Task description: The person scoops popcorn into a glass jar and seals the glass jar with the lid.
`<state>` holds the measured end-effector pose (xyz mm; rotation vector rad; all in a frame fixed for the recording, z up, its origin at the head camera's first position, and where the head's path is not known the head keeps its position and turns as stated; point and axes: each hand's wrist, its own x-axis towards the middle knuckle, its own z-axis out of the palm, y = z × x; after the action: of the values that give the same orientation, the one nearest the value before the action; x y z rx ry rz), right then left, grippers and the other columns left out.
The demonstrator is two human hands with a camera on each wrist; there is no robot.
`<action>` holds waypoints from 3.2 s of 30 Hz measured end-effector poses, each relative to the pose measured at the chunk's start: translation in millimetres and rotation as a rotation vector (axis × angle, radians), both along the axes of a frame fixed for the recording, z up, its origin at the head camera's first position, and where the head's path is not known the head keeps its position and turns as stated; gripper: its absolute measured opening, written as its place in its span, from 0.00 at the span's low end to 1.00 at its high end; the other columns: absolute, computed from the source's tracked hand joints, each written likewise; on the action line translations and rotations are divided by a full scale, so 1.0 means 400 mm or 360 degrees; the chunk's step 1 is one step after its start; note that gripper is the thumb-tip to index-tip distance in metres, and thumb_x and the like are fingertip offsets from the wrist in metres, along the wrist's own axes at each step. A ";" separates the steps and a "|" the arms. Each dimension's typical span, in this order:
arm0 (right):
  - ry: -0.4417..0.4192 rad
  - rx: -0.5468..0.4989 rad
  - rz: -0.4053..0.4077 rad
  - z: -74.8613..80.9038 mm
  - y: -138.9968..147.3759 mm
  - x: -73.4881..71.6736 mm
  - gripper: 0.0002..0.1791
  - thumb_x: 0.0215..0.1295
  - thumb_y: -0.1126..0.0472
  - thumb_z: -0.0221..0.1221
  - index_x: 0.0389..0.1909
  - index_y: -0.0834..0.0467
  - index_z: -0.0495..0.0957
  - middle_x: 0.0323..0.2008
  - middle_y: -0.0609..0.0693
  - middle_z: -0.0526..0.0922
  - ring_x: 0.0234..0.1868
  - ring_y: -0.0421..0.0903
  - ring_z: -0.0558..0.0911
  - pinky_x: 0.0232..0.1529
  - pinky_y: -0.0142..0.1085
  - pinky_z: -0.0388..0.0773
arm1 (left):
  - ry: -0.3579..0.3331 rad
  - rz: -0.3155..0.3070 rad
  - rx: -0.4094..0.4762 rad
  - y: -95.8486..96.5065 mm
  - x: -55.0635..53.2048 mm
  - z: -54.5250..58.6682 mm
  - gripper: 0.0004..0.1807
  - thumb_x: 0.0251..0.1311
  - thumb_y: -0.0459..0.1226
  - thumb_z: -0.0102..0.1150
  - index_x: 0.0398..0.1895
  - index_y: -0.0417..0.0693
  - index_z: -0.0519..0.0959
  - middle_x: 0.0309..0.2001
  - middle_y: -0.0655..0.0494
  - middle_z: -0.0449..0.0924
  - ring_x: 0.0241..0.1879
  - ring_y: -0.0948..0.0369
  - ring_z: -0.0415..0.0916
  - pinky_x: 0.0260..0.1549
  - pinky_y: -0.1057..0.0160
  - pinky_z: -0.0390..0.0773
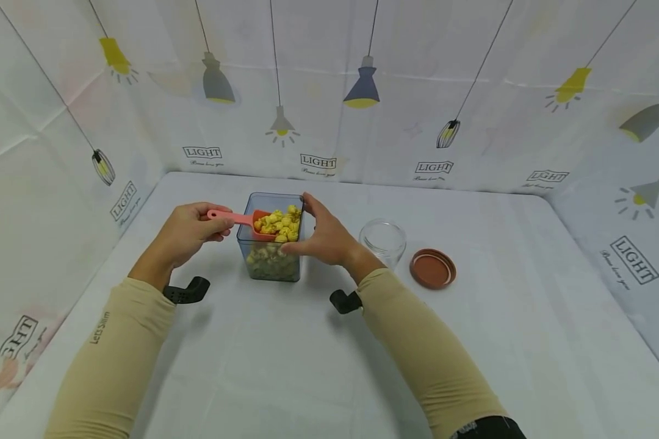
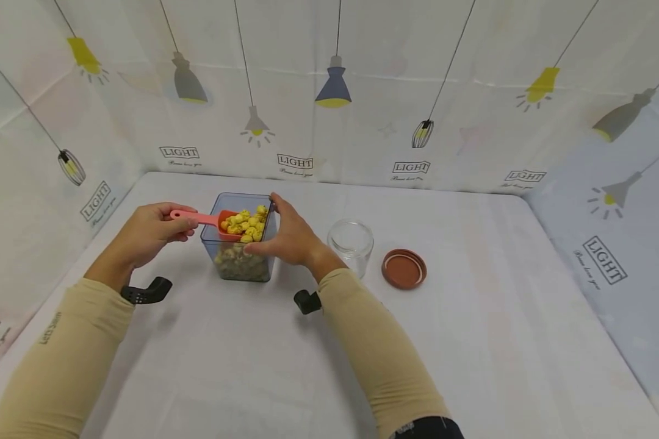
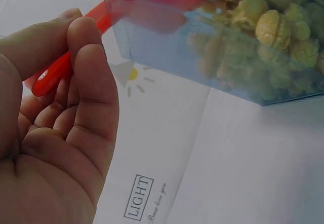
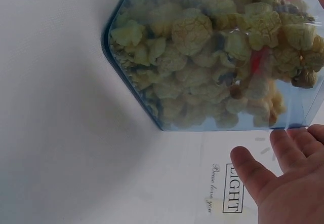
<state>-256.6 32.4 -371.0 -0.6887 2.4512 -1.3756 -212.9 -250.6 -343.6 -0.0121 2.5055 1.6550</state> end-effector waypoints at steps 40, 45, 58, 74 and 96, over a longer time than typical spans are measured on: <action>-0.0053 -0.0019 0.0003 0.007 0.004 0.003 0.64 0.52 0.46 0.74 0.81 0.53 0.42 0.78 0.49 0.53 0.76 0.46 0.55 0.71 0.54 0.55 | 0.0078 0.0068 0.0245 -0.035 0.017 -0.015 0.27 0.71 0.42 0.59 0.62 0.29 0.70 0.38 0.56 0.80 0.37 0.64 0.77 0.42 0.70 0.80; -0.0034 -0.0001 0.0004 0.008 0.006 0.002 0.64 0.52 0.46 0.74 0.81 0.53 0.42 0.78 0.49 0.53 0.76 0.46 0.55 0.72 0.54 0.54 | 0.0115 0.0071 0.0289 -0.034 0.016 -0.009 0.26 0.70 0.41 0.60 0.61 0.27 0.71 0.35 0.60 0.81 0.35 0.65 0.78 0.41 0.70 0.81; 0.0011 0.0052 0.0065 0.012 0.001 0.009 0.65 0.55 0.39 0.70 0.81 0.54 0.36 0.79 0.49 0.47 0.77 0.47 0.52 0.73 0.50 0.51 | 0.0111 0.0100 0.0269 -0.035 0.021 0.005 0.27 0.70 0.41 0.61 0.61 0.28 0.71 0.35 0.61 0.81 0.36 0.63 0.78 0.42 0.70 0.81; 0.0001 0.0020 0.0039 0.012 0.001 0.007 0.65 0.54 0.41 0.72 0.81 0.54 0.38 0.78 0.50 0.50 0.77 0.47 0.53 0.73 0.50 0.52 | 0.0107 0.0198 0.0465 -0.053 0.025 0.014 0.23 0.65 0.39 0.66 0.56 0.33 0.74 0.35 0.57 0.81 0.34 0.65 0.78 0.38 0.71 0.81; 0.0006 0.0019 0.0042 0.009 0.003 0.010 0.65 0.54 0.44 0.73 0.81 0.54 0.38 0.79 0.50 0.49 0.77 0.47 0.54 0.73 0.51 0.52 | 0.0148 0.0191 0.0734 -0.056 0.028 -0.004 0.13 0.64 0.37 0.66 0.48 0.42 0.78 0.34 0.57 0.81 0.32 0.66 0.78 0.36 0.72 0.81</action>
<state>-252.7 33.4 -367.3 -0.7192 2.4421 -1.3502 -201.9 -273.2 -345.2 -0.0381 2.1572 2.2913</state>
